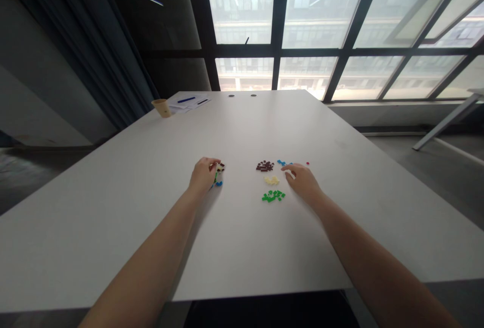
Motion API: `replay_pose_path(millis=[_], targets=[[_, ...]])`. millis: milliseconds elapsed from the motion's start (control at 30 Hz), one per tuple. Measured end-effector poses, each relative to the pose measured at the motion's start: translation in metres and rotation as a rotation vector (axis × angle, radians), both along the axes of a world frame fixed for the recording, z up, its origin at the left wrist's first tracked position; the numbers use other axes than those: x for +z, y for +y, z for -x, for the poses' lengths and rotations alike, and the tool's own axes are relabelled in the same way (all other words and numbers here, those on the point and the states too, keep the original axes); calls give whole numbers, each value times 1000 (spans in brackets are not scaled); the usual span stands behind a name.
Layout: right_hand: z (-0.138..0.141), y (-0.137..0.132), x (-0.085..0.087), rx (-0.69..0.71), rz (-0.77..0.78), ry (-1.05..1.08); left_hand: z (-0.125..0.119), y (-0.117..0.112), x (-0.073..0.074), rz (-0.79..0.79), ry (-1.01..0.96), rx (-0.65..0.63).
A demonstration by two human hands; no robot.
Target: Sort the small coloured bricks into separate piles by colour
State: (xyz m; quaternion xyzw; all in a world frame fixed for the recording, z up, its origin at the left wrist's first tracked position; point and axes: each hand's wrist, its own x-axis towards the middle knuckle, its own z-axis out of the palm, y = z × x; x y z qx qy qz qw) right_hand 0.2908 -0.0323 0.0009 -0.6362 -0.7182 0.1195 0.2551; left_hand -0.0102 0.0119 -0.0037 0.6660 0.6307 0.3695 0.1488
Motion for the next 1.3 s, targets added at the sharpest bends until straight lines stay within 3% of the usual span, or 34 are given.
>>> replay_pose_path(millis=[100,200,600,700,800,1000,1100,1167,1300], targets=[[0,0,0,-1,-18,18,3,1,-7,-8,315,7],[3,0,-1,14,-27,30,3,1,-10,41,437,5],[6,-2,1,24,-63,64,-6,-2,-8,0,442,-79],[7,-2,2,24,-86,86,-15,-5,-4,-17,321,-170],[8,-1,3,31,-110,101,-30,-14,2,84,81,-261],[10,-2,4,50,-135,104,-67,-41,12,563,-797,-462],[11,-2,3,66,-137,102,-76,-51,15,769,-1112,-527],[12,-3,2,78,-138,104,-78,-55,15,830,-1183,-565],[15,-4,0,110,-139,115,-78,-58,16,876,-1139,-648]])
